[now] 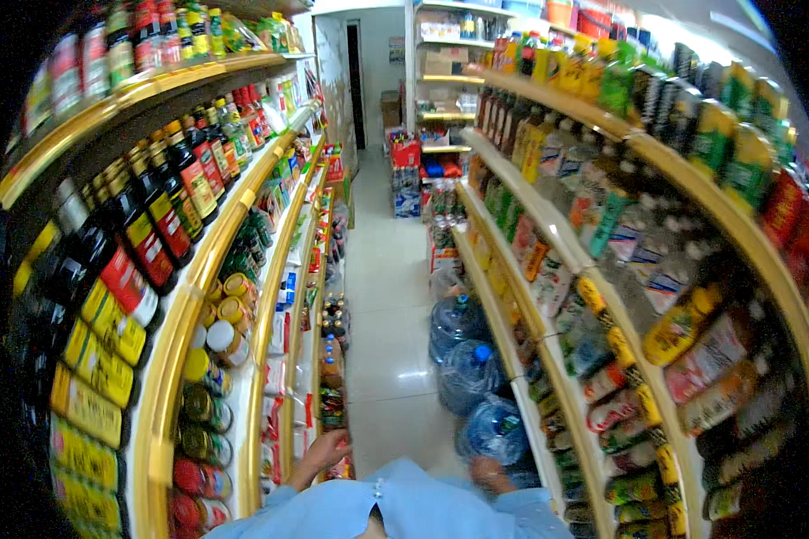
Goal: The person puts on yellow rubber gloves and walks through a small store. They wipe a shelf with a dark cloth and rearrange beverage cans on the shelf.
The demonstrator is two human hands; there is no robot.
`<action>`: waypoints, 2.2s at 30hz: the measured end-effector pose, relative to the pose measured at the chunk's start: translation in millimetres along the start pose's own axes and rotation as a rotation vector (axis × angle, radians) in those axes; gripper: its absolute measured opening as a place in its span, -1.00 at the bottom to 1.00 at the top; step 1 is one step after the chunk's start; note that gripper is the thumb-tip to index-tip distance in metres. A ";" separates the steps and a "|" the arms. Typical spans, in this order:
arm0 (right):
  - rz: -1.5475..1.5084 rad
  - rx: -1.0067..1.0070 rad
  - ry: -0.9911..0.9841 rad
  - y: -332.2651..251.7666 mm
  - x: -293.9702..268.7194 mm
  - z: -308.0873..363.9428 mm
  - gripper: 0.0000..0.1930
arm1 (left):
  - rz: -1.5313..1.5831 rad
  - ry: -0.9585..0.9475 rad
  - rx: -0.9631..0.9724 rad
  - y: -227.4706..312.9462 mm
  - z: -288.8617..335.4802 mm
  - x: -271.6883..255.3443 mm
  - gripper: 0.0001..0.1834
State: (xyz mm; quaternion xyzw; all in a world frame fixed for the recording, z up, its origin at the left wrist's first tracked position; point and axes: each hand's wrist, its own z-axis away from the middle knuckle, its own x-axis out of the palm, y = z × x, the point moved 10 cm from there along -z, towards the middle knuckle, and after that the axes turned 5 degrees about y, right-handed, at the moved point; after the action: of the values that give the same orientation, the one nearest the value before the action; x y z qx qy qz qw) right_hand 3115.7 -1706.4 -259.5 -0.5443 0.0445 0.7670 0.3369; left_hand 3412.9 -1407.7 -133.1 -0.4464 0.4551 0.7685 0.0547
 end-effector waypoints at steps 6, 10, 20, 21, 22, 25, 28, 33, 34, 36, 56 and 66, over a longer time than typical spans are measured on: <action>0.038 0.387 -0.217 127.1 -13.6 -60.1 -0.66 | -0.071 -0.078 0.078 35.3 -198.8 -81.7 -0.38; -0.083 0.413 -0.143 115.8 -75.2 -232.1 -0.65 | 0.004 -0.160 -0.031 -16.4 -326.0 -62.0 -0.34; -0.569 -0.235 0.172 -257.7 -471.2 -778.1 -0.75 | 0.147 -0.266 -0.318 -98.3 -572.3 -140.8 -0.21; -0.626 -0.317 0.215 -287.5 -495.6 -812.1 -0.75 | 0.139 -0.260 -0.307 -100.6 -610.3 -153.6 -0.21; -0.686 -0.399 0.258 -311.4 -515.6 -846.5 -0.75 | 0.127 -0.261 -0.296 -106.0 -647.8 -164.6 -0.21; -0.583 -0.595 0.299 -373.0 -541.3 -915.9 -0.75 | 0.085 -0.201 -0.288 -130.4 -754.6 -216.1 -0.22; -0.542 -0.453 0.184 -345.9 -522.0 -1005.9 -0.74 | -0.023 -0.162 -0.218 -140.7 -878.2 -275.2 -0.23; -0.450 -0.099 0.212 -209.7 -531.0 -1096.1 -0.78 | -0.045 -0.080 -0.078 -102.1 -1055.2 -393.9 -0.31; -0.671 0.058 0.247 -157.7 -511.1 -1121.0 -0.72 | -0.014 -0.080 -0.014 -96.8 -1087.1 -408.9 -0.32; -0.720 0.267 0.385 -120.3 -550.0 -1130.0 -0.79 | 0.000 -0.082 0.067 -94.1 -1143.0 -435.2 -0.33; -0.671 -0.809 0.174 -548.2 -957.4 -1798.0 -0.81 | 0.368 0.036 -0.161 -179.9 -1687.3 -630.6 -0.45; -0.879 -0.353 0.098 -478.9 -1007.4 -2097.1 -0.82 | 0.233 0.217 0.258 -183.5 -2001.3 -823.2 -0.47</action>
State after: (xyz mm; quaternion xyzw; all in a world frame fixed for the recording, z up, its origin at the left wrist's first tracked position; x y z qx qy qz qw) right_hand 5256.2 -2722.3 -91.5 -0.5959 -0.3052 0.5210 0.5295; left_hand 5266.4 -2533.8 -21.2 -0.4600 0.6017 0.6524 -0.0271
